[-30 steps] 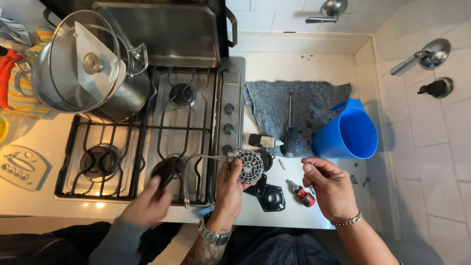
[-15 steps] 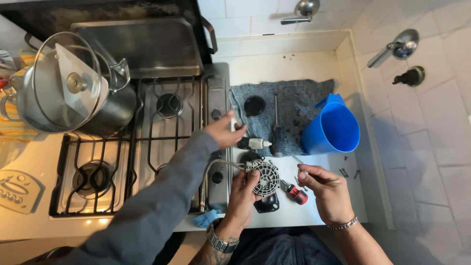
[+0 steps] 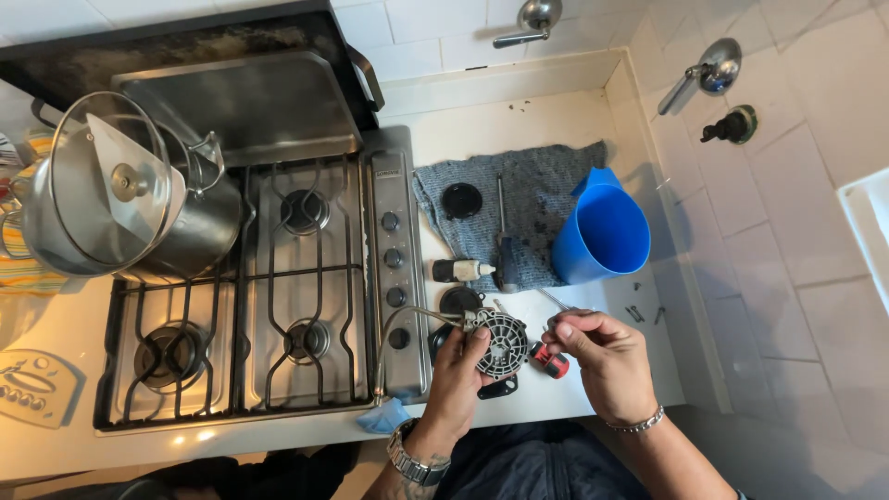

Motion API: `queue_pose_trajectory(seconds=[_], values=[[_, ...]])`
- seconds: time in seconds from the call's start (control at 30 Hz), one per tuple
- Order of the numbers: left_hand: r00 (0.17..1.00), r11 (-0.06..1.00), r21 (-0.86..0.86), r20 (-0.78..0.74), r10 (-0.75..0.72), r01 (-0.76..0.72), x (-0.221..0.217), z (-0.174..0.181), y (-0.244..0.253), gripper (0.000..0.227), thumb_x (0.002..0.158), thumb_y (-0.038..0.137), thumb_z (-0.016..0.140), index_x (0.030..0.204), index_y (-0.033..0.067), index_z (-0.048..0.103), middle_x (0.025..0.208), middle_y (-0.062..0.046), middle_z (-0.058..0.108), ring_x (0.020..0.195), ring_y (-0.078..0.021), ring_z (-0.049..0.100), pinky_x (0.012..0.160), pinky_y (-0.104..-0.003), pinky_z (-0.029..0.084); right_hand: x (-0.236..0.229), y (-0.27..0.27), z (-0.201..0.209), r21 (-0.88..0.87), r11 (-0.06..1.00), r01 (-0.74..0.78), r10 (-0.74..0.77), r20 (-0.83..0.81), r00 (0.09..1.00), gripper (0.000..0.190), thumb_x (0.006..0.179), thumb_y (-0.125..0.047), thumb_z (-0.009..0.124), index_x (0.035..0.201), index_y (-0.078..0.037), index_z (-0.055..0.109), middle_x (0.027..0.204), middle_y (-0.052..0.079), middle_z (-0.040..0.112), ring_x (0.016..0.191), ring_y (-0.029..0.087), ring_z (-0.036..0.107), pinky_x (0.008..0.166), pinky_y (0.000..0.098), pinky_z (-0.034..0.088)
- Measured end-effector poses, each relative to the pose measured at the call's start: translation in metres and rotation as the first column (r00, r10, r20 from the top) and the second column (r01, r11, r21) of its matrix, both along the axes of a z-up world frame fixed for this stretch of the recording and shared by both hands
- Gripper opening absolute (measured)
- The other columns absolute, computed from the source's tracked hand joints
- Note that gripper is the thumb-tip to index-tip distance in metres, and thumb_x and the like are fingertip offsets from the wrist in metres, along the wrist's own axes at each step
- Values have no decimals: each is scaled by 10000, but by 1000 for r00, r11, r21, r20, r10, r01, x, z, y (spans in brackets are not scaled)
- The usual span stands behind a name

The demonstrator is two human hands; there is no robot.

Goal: The person disassembles a blender blade and motor coupling assembly on a kitchen counter, separating black plastic housings and a gray cage guard. They wipe small parts with a tissue, handle loose screws, and press the cage and housings back together by hand.

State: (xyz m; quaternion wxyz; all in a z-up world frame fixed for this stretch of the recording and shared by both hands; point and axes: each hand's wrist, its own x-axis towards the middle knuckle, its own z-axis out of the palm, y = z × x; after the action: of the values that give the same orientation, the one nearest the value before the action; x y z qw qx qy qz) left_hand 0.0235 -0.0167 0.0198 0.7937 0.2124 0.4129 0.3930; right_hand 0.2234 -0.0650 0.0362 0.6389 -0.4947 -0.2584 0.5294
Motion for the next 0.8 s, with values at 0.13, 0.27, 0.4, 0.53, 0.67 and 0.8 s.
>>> queue_pose_trajectory(seconds=[0.13, 0.27, 0.4, 0.53, 0.67, 0.8], values=[[1000, 1000, 1, -13, 6, -6, -2, 2, -2, 312, 985, 237, 609, 1258, 86, 623, 1116, -40, 693, 957, -174, 727, 778, -428, 657, 0, 2, 6, -89, 995, 37, -48, -126, 991, 152, 979, -29, 627, 1040, 103, 672, 1110, 200, 731, 926, 255, 724, 829, 369, 595], [1000, 1000, 12, -19, 4, -4, -3, 5, -2, 311, 995, 254, 603, 1245, 71, 625, 1113, -49, 697, 954, -178, 732, 784, -424, 660, -2, 6, 24, -166, 986, 8, -37, -174, 984, 232, 1001, -59, 573, 1131, 97, 684, 1104, 189, 724, 1001, 266, 728, 897, 360, 573], [999, 1000, 14, -37, -9, 10, -4, 4, -2, 313, 1003, 264, 597, 1241, 62, 621, 1119, -55, 704, 963, -179, 737, 797, -413, 658, 0, 3, 19, -157, 987, -41, 22, -123, 992, 280, 936, -8, 607, 1191, 81, 680, 1127, 176, 731, 1040, 259, 738, 922, 372, 578], [999, 1000, 0, -39, 6, -6, -4, 3, -2, 317, 990, 267, 601, 1238, 69, 616, 1115, -47, 699, 965, -180, 733, 788, -414, 658, -1, 0, 16, -97, 992, -83, 73, -105, 992, 228, 951, 20, 646, 1150, 121, 695, 1146, 204, 734, 1012, 284, 718, 899, 414, 581], [999, 1000, -15, -31, 19, -19, -7, -5, -2, 315, 969, 261, 610, 1229, 82, 616, 1133, -33, 682, 992, -173, 725, 789, -428, 671, -12, 4, 54, -161, 982, -95, 82, -86, 993, 291, 886, 32, 628, 1164, 54, 714, 1124, 143, 749, 990, 243, 717, 870, 370, 565], [999, 998, 52, 6, 45, -45, -10, -22, 2, 323, 987, 252, 628, 1244, 56, 616, 1147, -70, 697, 1009, -199, 722, 799, -436, 647, -2, -19, 62, 114, 974, -196, 166, 230, 959, 175, 908, 90, 706, 1073, 139, 740, 1060, 196, 725, 955, 279, 704, 854, 384, 582]])
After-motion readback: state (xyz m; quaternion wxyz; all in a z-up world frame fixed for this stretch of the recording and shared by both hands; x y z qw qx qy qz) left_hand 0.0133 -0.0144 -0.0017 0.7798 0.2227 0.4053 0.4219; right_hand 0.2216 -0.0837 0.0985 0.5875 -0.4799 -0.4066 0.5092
